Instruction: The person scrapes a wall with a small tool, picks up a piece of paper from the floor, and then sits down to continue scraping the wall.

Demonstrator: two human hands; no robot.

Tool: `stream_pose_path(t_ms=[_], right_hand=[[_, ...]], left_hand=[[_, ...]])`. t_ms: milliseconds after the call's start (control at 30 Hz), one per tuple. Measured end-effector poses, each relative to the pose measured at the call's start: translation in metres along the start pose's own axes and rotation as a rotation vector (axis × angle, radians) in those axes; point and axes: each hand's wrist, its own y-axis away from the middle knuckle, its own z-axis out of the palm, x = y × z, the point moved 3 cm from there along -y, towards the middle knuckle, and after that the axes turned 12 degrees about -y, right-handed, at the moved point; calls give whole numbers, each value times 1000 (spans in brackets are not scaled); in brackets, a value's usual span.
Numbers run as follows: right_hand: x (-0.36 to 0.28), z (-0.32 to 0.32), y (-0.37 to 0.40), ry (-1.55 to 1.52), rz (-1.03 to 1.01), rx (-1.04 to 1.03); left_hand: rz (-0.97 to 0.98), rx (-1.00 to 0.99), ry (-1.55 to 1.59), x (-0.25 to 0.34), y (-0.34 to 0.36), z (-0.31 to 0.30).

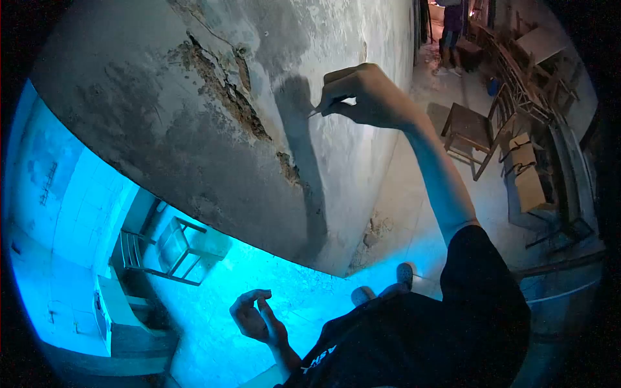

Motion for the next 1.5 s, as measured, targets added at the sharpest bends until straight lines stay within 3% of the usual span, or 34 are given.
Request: stream_pose_path(t_ms=[67, 133, 200, 267, 333, 400, 433, 467, 533, 600, 667, 767, 800, 833, 867, 900, 967, 1033, 1067, 1100, 1167, 1200, 1233, 1267, 1300, 1367, 1400, 1467, 1500], right_hand=[[4, -24, 4, 91, 87, 27], [-1, -51, 10, 109, -81, 238], [-6, -48, 8, 148, 1, 268], [12, 19, -7, 0, -21, 70], [12, 13, 6, 62, -50, -8], [3, -23, 5, 101, 80, 77], [5, -41, 7, 73, -98, 230], [-1, -53, 9, 69, -101, 330], [-5, -30, 2, 124, 21, 194], [38, 40, 13, 74, 78, -42], [21, 27, 38, -28, 186, -88], [54, 38, 116, -126, 493, 89], [77, 57, 159, -432, 564, 238], [52, 58, 171, -171, 712, 160], [73, 85, 223, -353, 881, 213], [87, 112, 284, -397, 1063, 150], [68, 146, 394, 92, 1100, -247], [50, 197, 605, 248, 1546, -463], [5, 198, 660, 523, 1661, -566], [-34, 209, 766, 547, 1855, -538], [-129, 155, 745, -372, 1346, -1100], [-154, 198, 790, 435, 2076, -984], [-172, 182, 777, 130, 2165, -854], [-191, 155, 746, -174, 2226, -712], [-202, 159, 771, -178, 2231, -718], [-204, 157, 795, 108, 2176, -445], [-191, 164, 799, 109, 2204, -552], [-160, 160, 793, 328, 2178, -428], [-131, 154, 769, 259, 2162, -502]], left_hand=[[7, 4, 9, -1, 2, 1], [17, -12, -32, 0, 1, 1], [23, -14, -25, 1, 0, 2], [25, -17, -18, 4, 1, 0], [4, 0, 15, 8, 0, 3], [6, -8, 20, 5, 1, 4], [13, -22, 23, 4, 1, 4], [11, -23, 25, 5, 1, 2], [-11, -28, 5, 8, 1, 4], [-15, -20, 38, 8, 4, 1], [-6, -4, 80, 12, 3, 4], [-87, -10, 57, 5, 6, 5], [-108, -31, 7, 3, 8, 2], [-174, -35, 17, -5, 14, 5], [-179, -24, 26, -5, 16, 8], [-205, -91, 19, -5, 19, 14], [-201, -219, 38, -3, 24, 25], [-98, -322, -11, 1, 25, 36], [-70, -360, -6, 11, 21, 44], [-80, -382, 59, 14, 19, 50], [-41, -410, 123, 20, 13, 62], [2, -437, 188, 25, 8, 68], [77, -479, 121, 29, 3, 74], [71, -483, 120, 31, 2, 81], [14, -517, 188, 31, 3, 90], [-5, -512, 303, 26, 3, 110], [2, -505, 306, 28, 1, 118], [52, -550, 387, 41, -2, 134], [46, -618, 422, 43, -3, 143]])
